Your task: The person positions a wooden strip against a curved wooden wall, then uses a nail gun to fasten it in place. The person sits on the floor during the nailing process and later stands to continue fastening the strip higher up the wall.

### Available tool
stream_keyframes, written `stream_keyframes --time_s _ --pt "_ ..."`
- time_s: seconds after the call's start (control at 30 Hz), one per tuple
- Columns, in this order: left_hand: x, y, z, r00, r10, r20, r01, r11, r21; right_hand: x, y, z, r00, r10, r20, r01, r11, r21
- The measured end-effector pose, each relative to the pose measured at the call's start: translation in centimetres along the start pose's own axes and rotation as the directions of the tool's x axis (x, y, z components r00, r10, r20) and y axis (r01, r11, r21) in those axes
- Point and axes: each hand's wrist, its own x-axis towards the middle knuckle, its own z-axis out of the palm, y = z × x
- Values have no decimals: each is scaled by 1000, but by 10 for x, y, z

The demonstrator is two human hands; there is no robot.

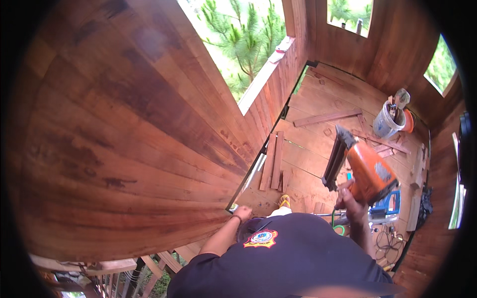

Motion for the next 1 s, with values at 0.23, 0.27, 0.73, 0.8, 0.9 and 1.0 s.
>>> stream_keyframes --time_s 0.23,0.27,0.73,0.8,0.9,1.0 --pt "-39 293 -11 514 858 -6 -818 488 -303 101 -1 28 979 -68 -192 125 945 303" --pt "-49 321 -7 415 909 -23 -861 385 -331 112 4 26 987 -26 -160 86 921 381" --pt "-2 448 9 502 862 71 -855 482 193 195 68 -22 875 235 -423 101 767 634" --pt "14 462 9 350 935 48 -914 330 238 211 68 -39 874 236 -425 105 762 639" --pt "41 479 3 545 809 219 -828 561 -13 237 65 -67 870 221 -440 146 737 659" --pt "76 501 9 618 742 259 -648 667 -367 261 62 -102 862 171 -478 205 743 637"
